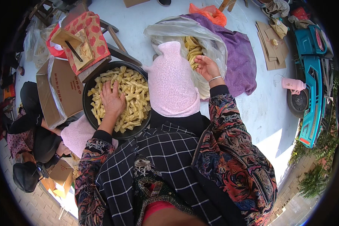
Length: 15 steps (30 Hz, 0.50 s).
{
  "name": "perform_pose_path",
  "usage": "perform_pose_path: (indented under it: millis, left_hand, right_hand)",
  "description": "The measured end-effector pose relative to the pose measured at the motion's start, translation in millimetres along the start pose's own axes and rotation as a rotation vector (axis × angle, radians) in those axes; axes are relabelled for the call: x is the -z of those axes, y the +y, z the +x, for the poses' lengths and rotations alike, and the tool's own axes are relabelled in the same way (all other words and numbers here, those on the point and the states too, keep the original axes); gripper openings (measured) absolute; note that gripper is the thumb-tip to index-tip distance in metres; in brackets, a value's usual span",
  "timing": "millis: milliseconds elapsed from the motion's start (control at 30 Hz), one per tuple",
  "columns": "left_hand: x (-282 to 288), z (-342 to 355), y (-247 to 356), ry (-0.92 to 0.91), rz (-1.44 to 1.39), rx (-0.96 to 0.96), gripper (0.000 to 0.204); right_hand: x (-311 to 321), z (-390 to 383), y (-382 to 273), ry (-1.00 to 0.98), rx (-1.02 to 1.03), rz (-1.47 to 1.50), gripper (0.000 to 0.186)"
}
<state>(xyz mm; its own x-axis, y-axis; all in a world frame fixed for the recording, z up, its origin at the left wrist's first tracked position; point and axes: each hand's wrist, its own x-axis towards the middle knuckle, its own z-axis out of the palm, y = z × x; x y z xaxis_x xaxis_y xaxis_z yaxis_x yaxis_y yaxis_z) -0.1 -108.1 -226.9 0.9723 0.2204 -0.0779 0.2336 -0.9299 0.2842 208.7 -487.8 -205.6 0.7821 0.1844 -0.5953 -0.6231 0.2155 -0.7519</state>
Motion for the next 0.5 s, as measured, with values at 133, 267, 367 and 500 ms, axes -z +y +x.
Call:
perform_pose_path:
  millis: [133, 267, 367, 500]
  left_hand:
    - [-1, -2, 6, 0.025, 0.037, 0.005, 0.065]
    - [6, -7, 9, -0.003, 0.066, 0.027, 0.067]
    - [9, -2, 16, -0.046, 0.072, 0.044, 0.069]
    - [13, -2, 18, -0.072, 0.084, 0.049, 0.072]
  right_hand:
    - [4, 70, 14, 0.138, 0.049, -0.176, 0.022]
    - [-4, 135, 16, 0.337, 0.109, -0.303, 0.035]
    - [14, 186, 20, 0.369, 0.080, -0.520, 0.043]
    - [17, 214, 32, 0.354, -0.062, -0.763, 0.045]
